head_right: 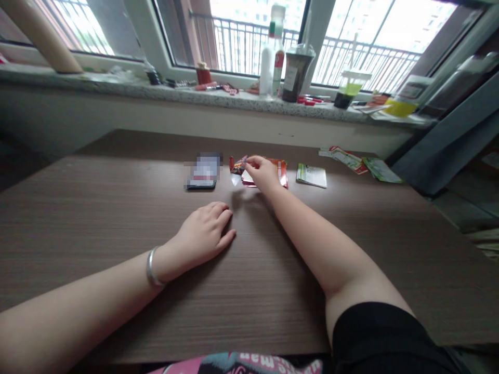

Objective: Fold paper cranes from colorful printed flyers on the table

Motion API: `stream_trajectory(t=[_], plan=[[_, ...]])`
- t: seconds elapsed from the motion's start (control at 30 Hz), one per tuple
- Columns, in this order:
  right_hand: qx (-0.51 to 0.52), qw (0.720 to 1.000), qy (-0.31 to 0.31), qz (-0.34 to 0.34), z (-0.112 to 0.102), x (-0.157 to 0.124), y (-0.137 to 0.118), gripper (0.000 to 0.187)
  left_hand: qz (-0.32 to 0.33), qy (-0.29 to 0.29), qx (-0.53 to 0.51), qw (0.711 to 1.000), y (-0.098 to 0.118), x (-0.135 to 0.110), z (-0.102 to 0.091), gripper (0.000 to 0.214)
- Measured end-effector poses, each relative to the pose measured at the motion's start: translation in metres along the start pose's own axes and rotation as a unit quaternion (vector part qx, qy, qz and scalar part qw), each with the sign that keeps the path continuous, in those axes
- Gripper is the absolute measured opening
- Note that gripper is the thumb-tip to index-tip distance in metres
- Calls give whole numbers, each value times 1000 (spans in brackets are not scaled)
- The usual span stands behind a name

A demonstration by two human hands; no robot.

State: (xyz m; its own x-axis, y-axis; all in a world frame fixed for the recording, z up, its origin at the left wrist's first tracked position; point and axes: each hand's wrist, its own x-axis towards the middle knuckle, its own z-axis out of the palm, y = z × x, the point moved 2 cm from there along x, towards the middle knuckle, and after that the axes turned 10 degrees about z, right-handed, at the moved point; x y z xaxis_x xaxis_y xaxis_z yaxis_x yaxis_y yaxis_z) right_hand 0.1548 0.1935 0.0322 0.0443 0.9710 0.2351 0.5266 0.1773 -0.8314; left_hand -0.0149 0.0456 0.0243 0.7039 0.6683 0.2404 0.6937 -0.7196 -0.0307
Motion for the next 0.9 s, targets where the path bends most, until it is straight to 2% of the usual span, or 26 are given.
stream_trajectory(t=[0.13, 0.23, 0.43, 0.6, 0.8, 0.9], plan=[[-48, 999, -11, 4, 25, 27, 1, 20, 3, -18, 16, 1000, -6, 7, -2, 36], [-94, 995, 5, 11, 38, 37, 5, 19, 3, -26, 17, 1000, -12, 11, 1, 37], [-168, 985, 18, -17, 47, 41, 2, 25, 5, -23, 17, 1000, -18, 12, 6, 38], [-213, 977, 5, -33, 29, 33, 9, 30, 6, -20, 10, 1000, -15, 13, 6, 39], [-261, 964, -15, -48, -15, 13, 25, 27, 0, -21, 5, 1000, -9, 14, 6, 37], [-341, 935, -42, -89, -32, -2, 28, 35, 0, -25, 4, 1000, -5, 15, 7, 36]])
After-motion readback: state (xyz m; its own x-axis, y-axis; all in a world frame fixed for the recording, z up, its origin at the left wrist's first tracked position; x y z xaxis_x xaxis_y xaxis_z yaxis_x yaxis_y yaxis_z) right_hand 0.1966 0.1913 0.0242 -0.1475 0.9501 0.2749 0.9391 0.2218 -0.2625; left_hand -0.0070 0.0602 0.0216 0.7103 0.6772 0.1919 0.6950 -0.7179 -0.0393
